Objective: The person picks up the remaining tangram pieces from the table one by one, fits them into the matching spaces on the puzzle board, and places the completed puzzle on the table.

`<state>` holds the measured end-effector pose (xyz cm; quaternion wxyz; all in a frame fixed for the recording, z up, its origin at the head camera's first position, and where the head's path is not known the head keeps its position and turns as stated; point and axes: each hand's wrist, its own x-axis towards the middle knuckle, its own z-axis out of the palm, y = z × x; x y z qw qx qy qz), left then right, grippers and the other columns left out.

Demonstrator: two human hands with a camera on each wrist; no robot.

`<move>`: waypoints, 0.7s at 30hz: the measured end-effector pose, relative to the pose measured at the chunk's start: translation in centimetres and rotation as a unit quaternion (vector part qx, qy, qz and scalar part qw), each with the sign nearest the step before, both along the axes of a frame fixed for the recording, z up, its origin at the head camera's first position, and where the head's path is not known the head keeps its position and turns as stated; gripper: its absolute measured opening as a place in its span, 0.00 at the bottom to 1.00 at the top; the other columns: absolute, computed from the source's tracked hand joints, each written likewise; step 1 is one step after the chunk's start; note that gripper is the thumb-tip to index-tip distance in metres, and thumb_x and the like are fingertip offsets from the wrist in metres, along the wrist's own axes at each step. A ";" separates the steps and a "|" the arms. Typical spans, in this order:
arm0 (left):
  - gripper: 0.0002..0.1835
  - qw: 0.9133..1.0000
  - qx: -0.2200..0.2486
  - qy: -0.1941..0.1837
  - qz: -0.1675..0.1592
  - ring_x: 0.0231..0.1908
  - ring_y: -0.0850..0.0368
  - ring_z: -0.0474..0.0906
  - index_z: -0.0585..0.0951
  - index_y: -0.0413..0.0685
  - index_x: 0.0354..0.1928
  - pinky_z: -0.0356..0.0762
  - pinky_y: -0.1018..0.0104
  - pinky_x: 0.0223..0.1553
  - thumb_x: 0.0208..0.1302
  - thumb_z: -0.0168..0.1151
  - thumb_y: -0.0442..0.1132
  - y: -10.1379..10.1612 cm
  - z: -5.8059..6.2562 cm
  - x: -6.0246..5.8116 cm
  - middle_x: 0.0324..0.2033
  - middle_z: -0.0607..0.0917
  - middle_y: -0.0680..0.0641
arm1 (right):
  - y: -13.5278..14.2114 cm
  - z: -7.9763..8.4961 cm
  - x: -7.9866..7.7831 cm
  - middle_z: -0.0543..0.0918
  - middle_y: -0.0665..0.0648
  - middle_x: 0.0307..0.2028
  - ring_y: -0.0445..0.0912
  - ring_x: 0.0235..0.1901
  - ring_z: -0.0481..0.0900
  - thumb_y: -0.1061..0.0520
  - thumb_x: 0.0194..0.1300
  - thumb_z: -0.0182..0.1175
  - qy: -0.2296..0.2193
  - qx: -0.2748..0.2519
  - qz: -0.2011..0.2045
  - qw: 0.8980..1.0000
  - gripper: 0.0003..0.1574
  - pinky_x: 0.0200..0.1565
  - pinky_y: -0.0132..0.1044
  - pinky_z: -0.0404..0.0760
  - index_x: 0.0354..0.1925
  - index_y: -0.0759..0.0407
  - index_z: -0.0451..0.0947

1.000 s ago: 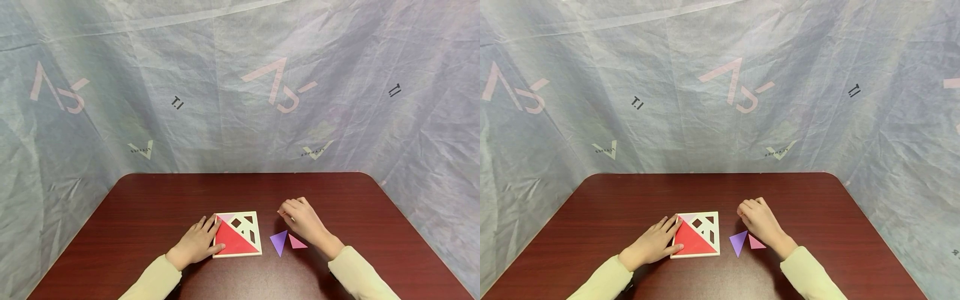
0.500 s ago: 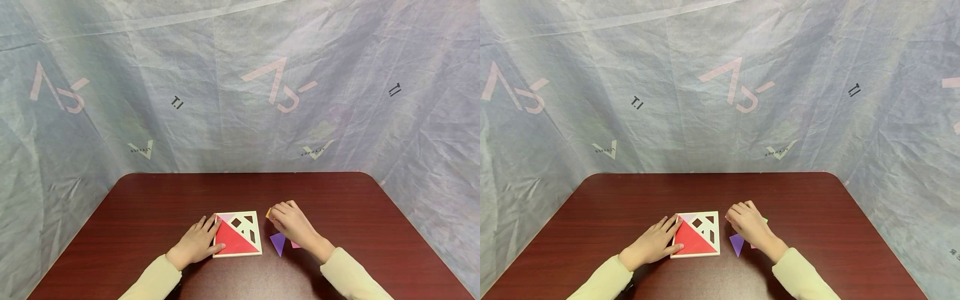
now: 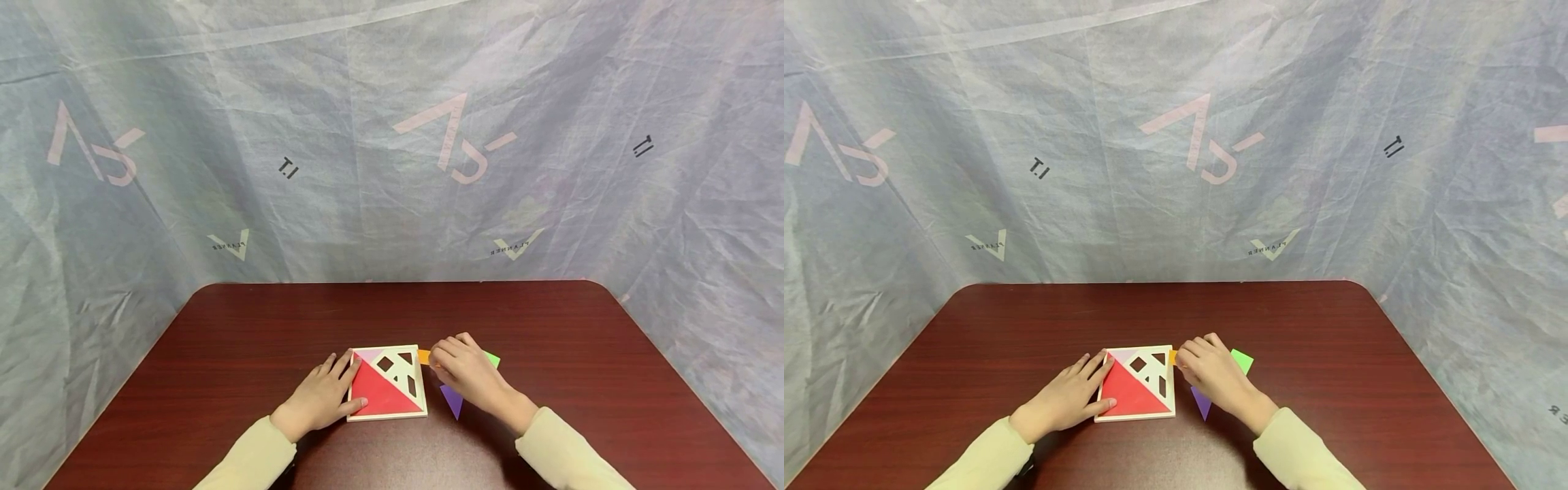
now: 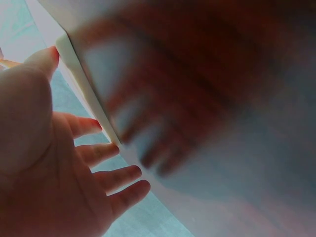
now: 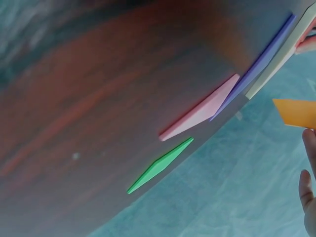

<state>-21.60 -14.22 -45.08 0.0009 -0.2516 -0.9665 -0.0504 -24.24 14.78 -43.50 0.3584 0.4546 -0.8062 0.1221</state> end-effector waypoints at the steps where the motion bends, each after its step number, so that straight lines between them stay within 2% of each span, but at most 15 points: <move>1: 0.39 1.000 0.000 0.000 0.000 0.62 0.34 0.61 0.62 0.43 0.66 0.65 0.45 0.58 0.61 0.50 0.62 0.0 0.0 0.0 0.67 0.60 0.39 | -0.1 0.0 0.0 0.76 0.45 0.27 0.39 0.30 0.74 0.64 0.48 0.63 0.002 0.000 0.001 1.000 0.11 0.38 0.36 0.68 0.26 0.52 0.71; 3: 0.39 1.000 0.000 0.001 0.000 0.62 0.34 0.61 0.62 0.43 0.66 0.65 0.45 0.58 0.61 0.50 0.62 0.0 0.0 0.0 0.67 0.60 0.39 | -0.3 0.0 0.1 0.77 0.45 0.28 0.39 0.30 0.74 0.64 0.52 0.61 0.005 0.004 0.005 1.000 0.08 0.38 0.36 0.68 0.26 0.52 0.71; 7: 0.39 1.000 -0.001 -0.001 0.000 0.62 0.34 0.61 0.62 0.43 0.66 0.65 0.45 0.58 0.61 0.49 0.62 0.0 0.0 0.0 0.67 0.60 0.39 | -0.6 0.0 0.4 0.78 0.45 0.28 0.39 0.31 0.75 0.65 0.53 0.58 0.006 0.008 0.012 1.000 0.08 0.39 0.35 0.68 0.27 0.52 0.72; 13: 0.39 1.000 -0.005 -0.004 0.003 0.62 0.34 0.61 0.62 0.43 0.67 0.64 0.46 0.58 0.61 0.49 0.63 0.0 0.0 -0.1 0.67 0.60 0.39 | -1.2 0.1 0.6 0.73 0.44 0.27 0.38 0.29 0.71 0.68 0.43 0.60 -0.008 0.023 0.022 0.999 0.14 0.39 0.34 0.66 0.25 0.52 0.68; 21: 0.39 1.000 -0.002 -0.004 0.003 0.62 0.34 0.60 0.62 0.43 0.66 0.64 0.45 0.58 0.61 0.50 0.62 0.1 0.1 0.0 0.67 0.60 0.39 | -1.7 -0.1 0.8 0.70 0.43 0.25 0.36 0.26 0.68 0.67 0.41 0.63 -0.002 0.047 0.032 0.998 0.16 0.39 0.33 0.67 0.24 0.52 0.66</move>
